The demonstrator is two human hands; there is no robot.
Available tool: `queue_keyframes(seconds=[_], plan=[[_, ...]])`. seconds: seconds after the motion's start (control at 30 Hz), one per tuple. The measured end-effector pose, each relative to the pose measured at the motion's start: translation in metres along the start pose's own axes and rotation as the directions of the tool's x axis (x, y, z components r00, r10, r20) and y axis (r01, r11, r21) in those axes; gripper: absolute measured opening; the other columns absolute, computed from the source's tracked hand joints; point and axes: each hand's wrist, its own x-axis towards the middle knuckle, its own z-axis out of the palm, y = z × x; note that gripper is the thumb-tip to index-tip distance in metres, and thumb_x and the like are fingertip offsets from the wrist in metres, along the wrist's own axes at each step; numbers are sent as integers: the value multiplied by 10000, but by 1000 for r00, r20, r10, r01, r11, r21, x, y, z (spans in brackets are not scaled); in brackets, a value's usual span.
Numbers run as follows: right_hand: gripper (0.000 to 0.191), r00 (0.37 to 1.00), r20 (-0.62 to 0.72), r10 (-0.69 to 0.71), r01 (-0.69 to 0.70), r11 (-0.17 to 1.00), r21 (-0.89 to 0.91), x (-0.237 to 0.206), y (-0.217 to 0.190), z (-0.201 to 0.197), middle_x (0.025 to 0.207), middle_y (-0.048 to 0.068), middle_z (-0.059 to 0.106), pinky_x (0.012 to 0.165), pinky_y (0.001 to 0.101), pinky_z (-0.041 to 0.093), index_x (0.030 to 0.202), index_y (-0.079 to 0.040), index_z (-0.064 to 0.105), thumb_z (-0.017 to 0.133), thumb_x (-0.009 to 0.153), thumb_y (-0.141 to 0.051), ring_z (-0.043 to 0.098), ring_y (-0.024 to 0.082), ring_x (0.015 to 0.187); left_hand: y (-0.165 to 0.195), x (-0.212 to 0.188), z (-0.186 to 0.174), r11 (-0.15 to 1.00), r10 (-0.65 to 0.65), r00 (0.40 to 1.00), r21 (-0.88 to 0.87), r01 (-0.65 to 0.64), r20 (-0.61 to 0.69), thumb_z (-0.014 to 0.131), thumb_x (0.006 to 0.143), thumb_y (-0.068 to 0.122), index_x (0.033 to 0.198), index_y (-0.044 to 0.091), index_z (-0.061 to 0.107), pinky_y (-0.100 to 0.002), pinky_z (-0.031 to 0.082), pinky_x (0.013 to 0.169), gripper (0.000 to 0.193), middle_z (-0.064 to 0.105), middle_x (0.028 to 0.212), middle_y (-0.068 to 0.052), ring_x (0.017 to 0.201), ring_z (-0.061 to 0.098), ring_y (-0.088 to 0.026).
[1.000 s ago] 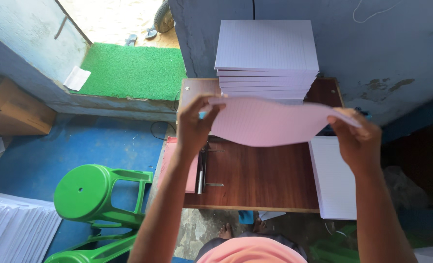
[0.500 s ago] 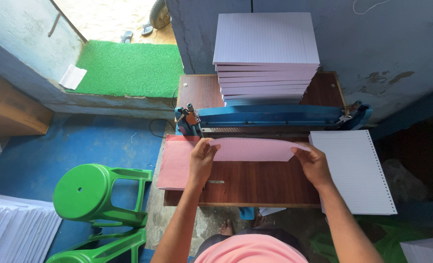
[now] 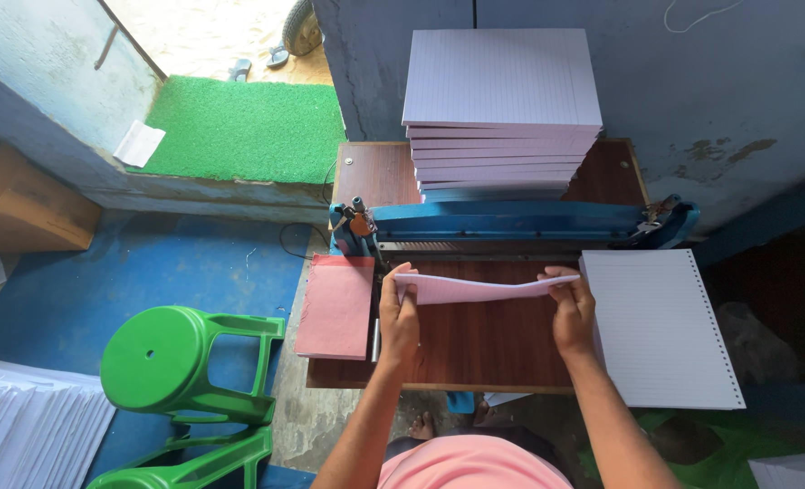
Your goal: The person inserts lined paper sheets into a pink cover using a manual binding machine, then places the assembled notebook into a stack. The person repeats this process for multiple notebooks.
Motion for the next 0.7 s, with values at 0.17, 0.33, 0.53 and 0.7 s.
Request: queue_keyframes(seconds=[0.17,0.33,0.53,0.7], plan=[[172,996,-27,-81,79,994,-81,0,20,-7,1006,66,655,913,297,484,1057,-37,659,506,977,-32,593,154,973,-8,3,2,993,90,995,73,-88,-29,449,1045,-22,1150,32,614,-248,462,878,203,592,1041,-49,959,540,-119],[163,994,-4,-105,104,993,-62,6,17,-6,1007,61,645,921,305,476,1053,-47,661,517,978,-35,582,155,972,-2,6,2,993,87,996,87,-83,-37,453,1024,-10,1124,47,607,-234,461,830,192,588,1010,-21,916,536,-96],[193,996,26,-90,92,991,-99,3,0,-1,1029,49,660,960,320,497,1095,-70,661,498,994,-84,608,149,1000,6,0,2,996,21,999,85,-18,-39,464,1036,24,1178,63,615,-229,463,831,211,594,1028,-11,926,542,-81],[188,998,-62,2,-7,997,-80,3,-11,-4,1062,53,648,975,308,479,1159,-47,644,565,998,-103,595,149,1020,-5,4,-1,999,37,999,34,-37,-12,465,1062,26,1137,32,632,-235,468,834,183,617,1004,-20,924,550,-83]])
